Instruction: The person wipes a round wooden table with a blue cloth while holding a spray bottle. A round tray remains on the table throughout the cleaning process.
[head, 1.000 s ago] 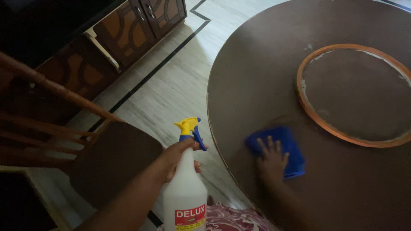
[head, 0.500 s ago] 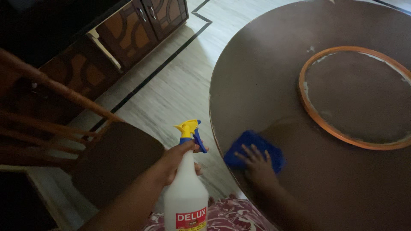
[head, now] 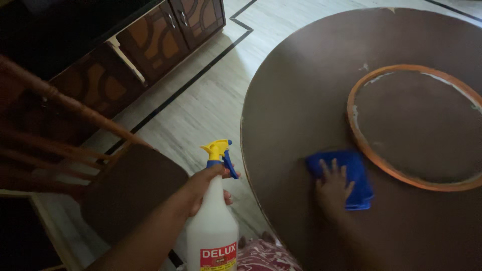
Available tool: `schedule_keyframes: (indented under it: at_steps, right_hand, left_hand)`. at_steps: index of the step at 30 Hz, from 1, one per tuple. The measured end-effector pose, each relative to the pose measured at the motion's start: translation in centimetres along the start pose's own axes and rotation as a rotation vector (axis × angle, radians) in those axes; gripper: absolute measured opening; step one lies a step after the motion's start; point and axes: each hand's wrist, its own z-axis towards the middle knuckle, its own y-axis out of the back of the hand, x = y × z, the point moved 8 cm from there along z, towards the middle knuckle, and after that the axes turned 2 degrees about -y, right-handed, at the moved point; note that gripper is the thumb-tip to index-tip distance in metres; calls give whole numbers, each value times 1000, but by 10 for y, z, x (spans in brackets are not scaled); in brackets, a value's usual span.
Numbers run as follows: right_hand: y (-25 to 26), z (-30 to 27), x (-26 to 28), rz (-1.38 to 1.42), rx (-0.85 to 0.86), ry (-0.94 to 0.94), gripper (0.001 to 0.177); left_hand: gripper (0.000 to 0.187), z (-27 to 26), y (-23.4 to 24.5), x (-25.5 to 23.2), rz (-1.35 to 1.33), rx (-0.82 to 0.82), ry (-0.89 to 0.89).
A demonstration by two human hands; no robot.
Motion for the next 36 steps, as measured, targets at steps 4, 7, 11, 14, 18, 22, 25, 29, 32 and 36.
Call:
schedule_keyframes:
  at_steps: [4,7,11,14,18,22,25,29,32,36]
  right_hand:
    - [-13,-43,79,-122,106,243,81]
    - [-7,-86,138,-65,150,479,75]
    - [10,-109,159,86,225,583,63]
    - [7,-92,151,30,241,669,67]
    - [2,-46,108,-89,222,619,74]
    - [3,21,44,-178,324,425,79]
    - [21,48,-6,-102,223,311,75]
    - [22,52,-23,-108,184,205,79]
    - [12,43,-5,-149,234,153,80]
    - [-8,4,50,-231,414,216,80]
  left_hand:
    - [47,-5,-5,-4,149,-199,66]
    - [47,4,-16,-6,33,-123,54]
    - [50,11,-33,-5,10,-22,38]
    - [48,5,-39,-10,92,-77,24]
    - [46,0,-44,-12,89,-98,10]
    - [47,3,-44,-5,54,-116,43]
    - [49,3,-45,-3,27,-132,28]
    - [51,-6,-29,-1,64,-311,66]
    - [53,-9,-37,-3,-8,-163,2]
    - [49,-12,-33,-7,-39,-200,-47]
